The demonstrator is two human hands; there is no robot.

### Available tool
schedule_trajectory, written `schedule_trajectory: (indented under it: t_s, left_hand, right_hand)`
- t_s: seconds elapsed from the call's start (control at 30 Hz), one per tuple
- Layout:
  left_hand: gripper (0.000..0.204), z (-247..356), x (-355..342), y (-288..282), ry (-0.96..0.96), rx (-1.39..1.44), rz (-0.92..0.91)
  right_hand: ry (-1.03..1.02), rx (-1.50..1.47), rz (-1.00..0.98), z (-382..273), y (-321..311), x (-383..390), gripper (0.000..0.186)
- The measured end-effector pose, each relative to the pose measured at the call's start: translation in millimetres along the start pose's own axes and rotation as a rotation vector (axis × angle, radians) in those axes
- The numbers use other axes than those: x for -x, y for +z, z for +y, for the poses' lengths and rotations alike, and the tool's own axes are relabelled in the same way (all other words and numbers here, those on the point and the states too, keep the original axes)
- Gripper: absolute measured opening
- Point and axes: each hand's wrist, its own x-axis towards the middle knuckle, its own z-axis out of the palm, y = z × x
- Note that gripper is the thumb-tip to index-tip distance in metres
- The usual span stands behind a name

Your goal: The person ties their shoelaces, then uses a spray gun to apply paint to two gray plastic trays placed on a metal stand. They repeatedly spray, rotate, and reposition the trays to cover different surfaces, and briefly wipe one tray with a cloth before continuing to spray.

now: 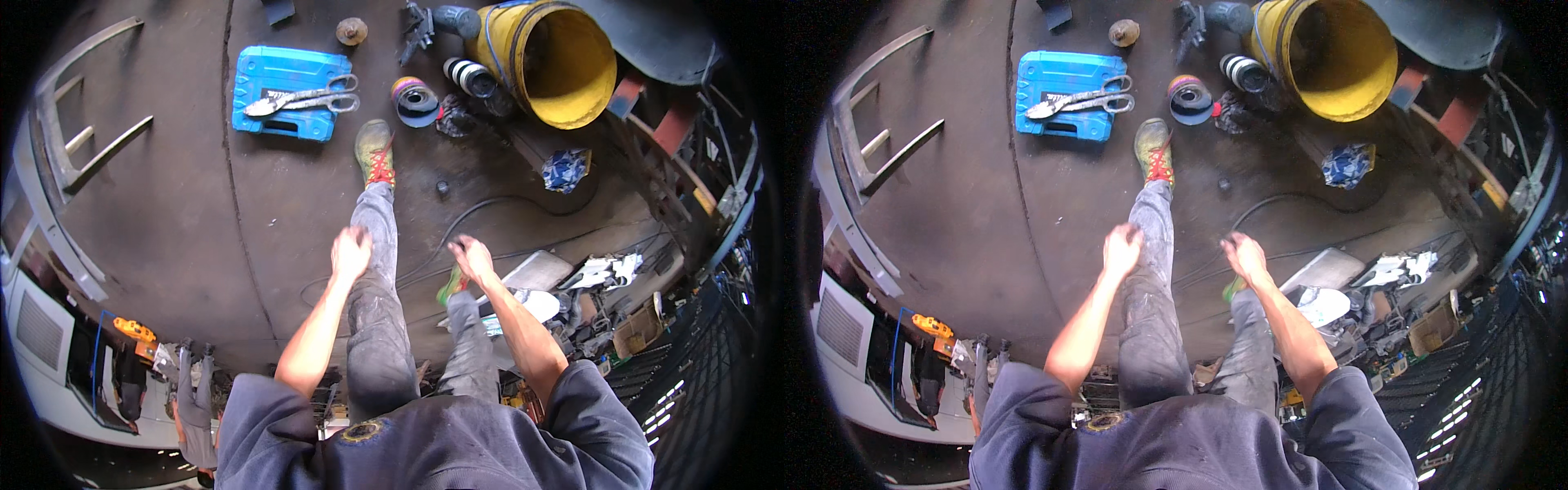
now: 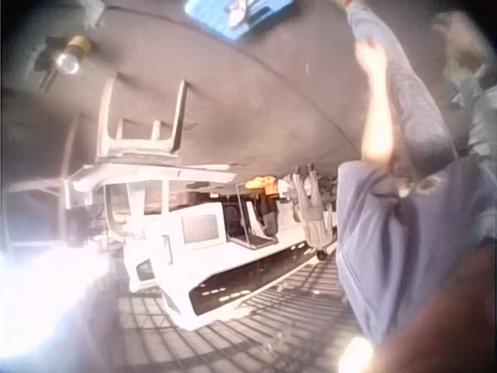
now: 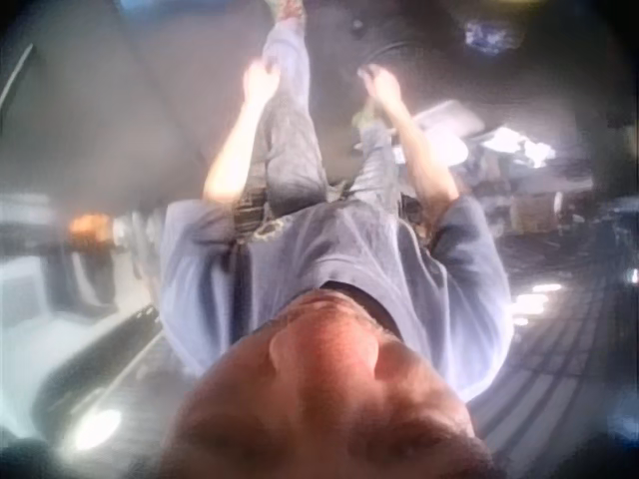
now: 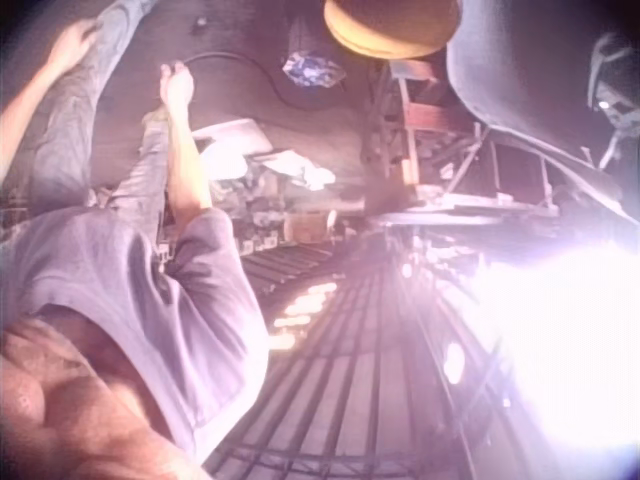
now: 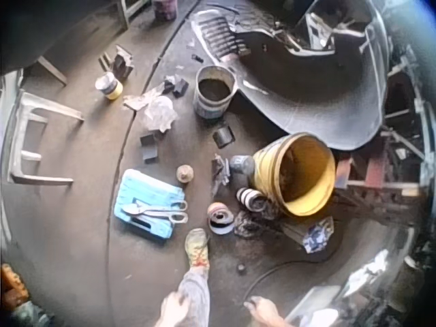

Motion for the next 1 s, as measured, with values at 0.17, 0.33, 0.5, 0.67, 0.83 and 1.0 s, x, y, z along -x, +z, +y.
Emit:
schedule_trajectory:
  t_s: [0.17, 0.33, 0.5, 0.67, 0.83, 1.0]
  left_hand:
    - [0.039, -6.5, -94.0, 37.8, -0.076, 0.005, 0.235]
    - [0.049, 2.7, -157.6, 96.8, -0.148, -0.081, 0.171]
    - [0.037, -21.3, -166.0, 114.8, -0.159, -0.017, 0.366]
    - [0.028, -30.5, -165.4, 108.4, -0.159, 0.132, 0.372]
    - [0.029, -36.3, -164.1, 94.0, 0.05, -0.072, 0.301]
    - [0.022, -38.3, -170.9, 77.2, 0.091, -0.418, 0.253]
  right_hand:
    - [-0.239, -0.182, 0.028, -42.2, 46.4, -88.3, 0.034]
    - [-0.073, -0.536, 0.205, -29.3, 117.1, -225.1, 0.042]
    - [-0.207, -0.437, 0.139, -45.4, 130.6, -255.8, 0.047]
    - [-0.168, -0.383, 0.148, -43.8, 134.2, -251.8, 0.034]
    - [-0.196, -0.368, 0.148, -48.3, 130.7, -244.7, 0.029]
    - [-0.195, -0.327, 0.193, -46.8, 136.3, -250.3, 0.029]
